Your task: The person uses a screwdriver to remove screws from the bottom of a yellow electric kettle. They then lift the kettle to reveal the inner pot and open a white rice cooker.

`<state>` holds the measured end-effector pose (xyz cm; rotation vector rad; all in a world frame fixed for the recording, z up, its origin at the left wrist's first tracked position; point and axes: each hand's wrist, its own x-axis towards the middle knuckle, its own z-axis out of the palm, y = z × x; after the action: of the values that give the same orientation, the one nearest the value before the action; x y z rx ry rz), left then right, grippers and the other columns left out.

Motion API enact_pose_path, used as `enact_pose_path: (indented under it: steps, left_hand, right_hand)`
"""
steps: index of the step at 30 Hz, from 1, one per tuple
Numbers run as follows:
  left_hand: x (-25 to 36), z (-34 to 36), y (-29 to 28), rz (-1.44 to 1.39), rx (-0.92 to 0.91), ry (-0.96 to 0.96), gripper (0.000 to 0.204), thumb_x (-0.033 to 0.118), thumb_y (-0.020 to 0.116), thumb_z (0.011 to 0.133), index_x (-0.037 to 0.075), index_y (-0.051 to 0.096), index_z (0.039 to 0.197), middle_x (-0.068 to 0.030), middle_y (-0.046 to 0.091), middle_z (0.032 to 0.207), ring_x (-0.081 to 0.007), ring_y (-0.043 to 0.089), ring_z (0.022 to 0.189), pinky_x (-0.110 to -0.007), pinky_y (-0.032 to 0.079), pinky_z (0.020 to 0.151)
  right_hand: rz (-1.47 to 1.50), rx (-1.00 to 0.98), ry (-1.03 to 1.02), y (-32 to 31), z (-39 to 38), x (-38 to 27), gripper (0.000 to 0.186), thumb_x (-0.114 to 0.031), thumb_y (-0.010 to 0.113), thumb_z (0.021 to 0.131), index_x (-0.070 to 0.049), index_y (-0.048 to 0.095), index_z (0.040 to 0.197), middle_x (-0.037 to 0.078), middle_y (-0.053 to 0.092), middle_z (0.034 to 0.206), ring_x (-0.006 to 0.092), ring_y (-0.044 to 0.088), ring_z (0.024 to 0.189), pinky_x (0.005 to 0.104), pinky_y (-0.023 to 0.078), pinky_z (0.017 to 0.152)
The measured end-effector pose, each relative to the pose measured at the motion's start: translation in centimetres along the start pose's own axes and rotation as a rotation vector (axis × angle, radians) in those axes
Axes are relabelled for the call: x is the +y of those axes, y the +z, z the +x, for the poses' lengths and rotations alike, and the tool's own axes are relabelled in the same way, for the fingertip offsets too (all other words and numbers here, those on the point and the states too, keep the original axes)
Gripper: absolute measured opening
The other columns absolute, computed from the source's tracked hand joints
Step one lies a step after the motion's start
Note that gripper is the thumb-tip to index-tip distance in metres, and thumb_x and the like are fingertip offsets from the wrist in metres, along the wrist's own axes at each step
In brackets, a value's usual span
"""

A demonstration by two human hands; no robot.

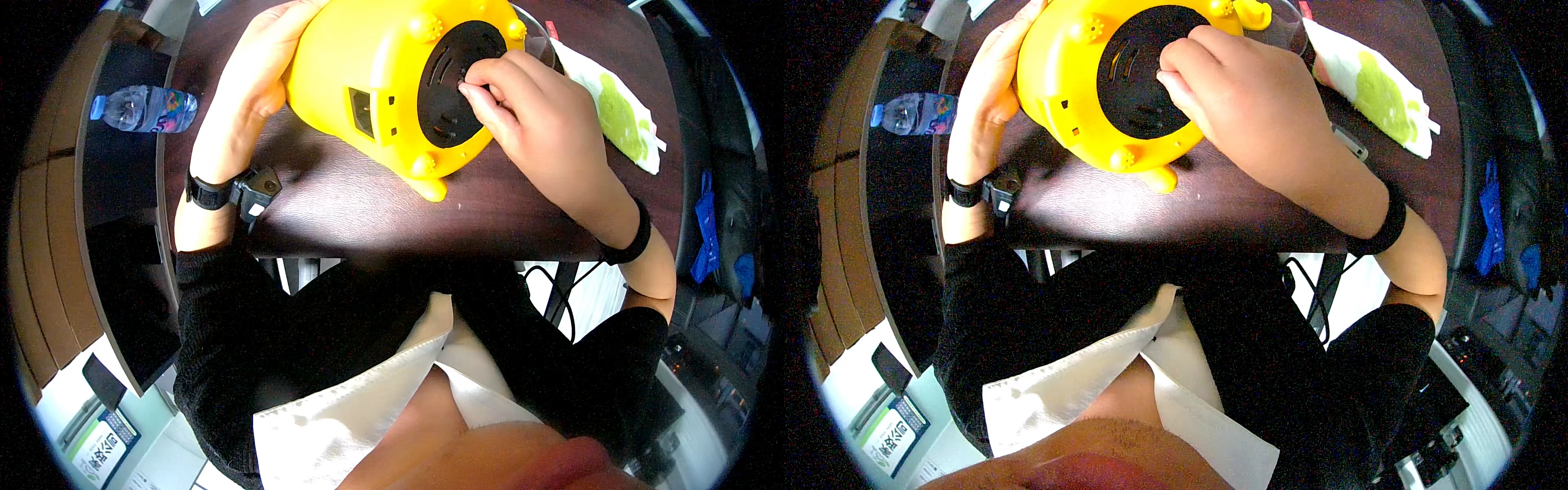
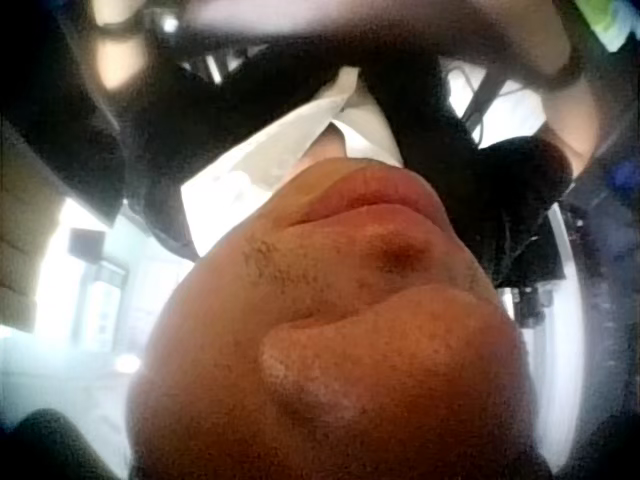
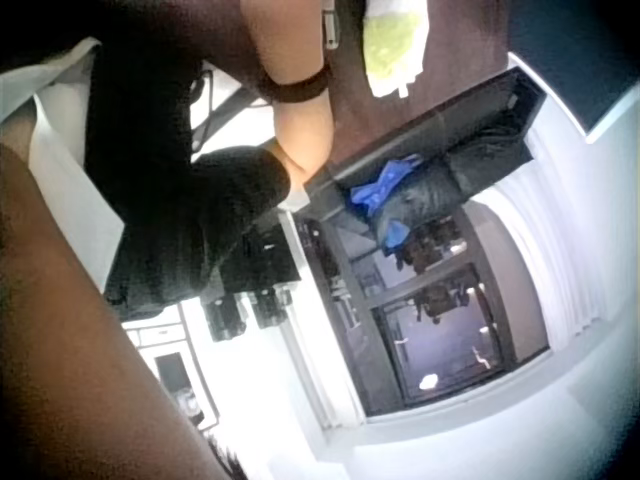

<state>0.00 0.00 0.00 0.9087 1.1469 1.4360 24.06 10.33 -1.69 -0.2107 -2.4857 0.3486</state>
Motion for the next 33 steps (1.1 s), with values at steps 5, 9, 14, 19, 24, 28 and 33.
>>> enact_pose_path:
  steps: [5,9,14,19,24,28,33]
  left_hand:
    - [0.5,-0.7,2.2,0.049,0.025,0.051,0.041,0.03,0.052,0.098,-0.004,0.057,0.121,-0.0136,0.067,0.11,-0.0168,0.066,0.095,-0.029,0.054,0.086]
    - [0.7,-0.9,2.8,0.015,-0.037,0.077,0.041,0.03,0.051,0.098,-0.004,0.057,0.121,-0.0138,0.066,0.112,-0.0168,0.066,0.095,-0.028,0.053,0.086]
    - [0.6,-0.7,3.0,0.045,0.043,0.05,0.04,0.028,0.052,0.098,-0.004,0.056,0.121,-0.0148,0.065,0.114,-0.0174,0.066,0.096,-0.028,0.054,0.086]
    - [0.2,0.0,1.1,-0.017,0.028,0.021,0.039,0.026,0.054,0.097,-0.005,0.056,0.122,-0.0149,0.066,0.113,-0.0178,0.066,0.095,-0.028,0.055,0.084]
    - [0.6,0.8,-2.0,-0.022,0.014,0.084,0.038,0.024,0.057,0.096,-0.006,0.058,0.119,-0.0137,0.067,0.111,-0.0178,0.066,0.094,-0.029,0.055,0.083]
    - [1.3,1.4,-4.9,0.002,0.062,0.091,0.036,0.024,0.059,0.095,-0.005,0.06,0.116,-0.0123,0.067,0.111,-0.0174,0.066,0.094,-0.03,0.054,0.085]
    - [2.9,1.8,-4.1,0.054,0.177,0.119,0.036,0.025,0.058,0.096,-0.004,0.061,0.117,-0.0122,0.067,0.112,-0.018,0.065,0.096,-0.03,0.052,0.088]
  right_hand:
    - [-0.114,0.063,-0.061,0.1,-0.5,-0.8,0.012,-0.007,0.071,0.079,-0.005,0.062,0.088,0.006,0.06,0.074,0.0235,0.06,0.061,0.0341,0.047,0.058]
    - [-0.176,0.103,0.007,0.5,-1.0,-1.5,0.011,-0.012,0.069,0.081,-0.008,0.06,0.086,0.005,0.057,0.065,0.0246,0.059,0.055,0.0347,0.047,0.054]
    - [-0.113,0.075,0.202,0.5,-0.9,-1.5,0.013,-0.021,0.066,0.083,-0.011,0.058,0.079,0.008,0.058,0.055,0.0275,0.061,0.051,0.0372,0.049,0.049]
    - [0.048,0.108,0.262,-0.7,-1.7,0.3,0.007,-0.009,0.067,0.086,-0.006,0.062,0.09,-0.001,0.048,0.053,0.0053,0.045,0.046,0.0235,0.036,0.045]
    - [-0.309,-0.01,0.446,-3.2,-5.5,5.7,0.029,-0.03,0.071,0.08,-0.008,0.062,0.096,0.009,0.062,0.071,0.0255,0.062,0.063,0.0351,0.05,0.061]
    - [-0.305,-0.205,0.519,-3.4,-8.7,7.5,0.036,-0.032,0.072,0.079,-0.004,0.06,0.099,0.012,0.062,0.081,0.0284,0.062,0.073,0.0367,0.05,0.066]
    - [-0.26,-0.306,0.406,-2.7,-10.4,8.0,0.035,-0.029,0.073,0.078,-0.005,0.056,0.097,0.012,0.06,0.086,0.0323,0.06,0.081,0.0397,0.049,0.071]
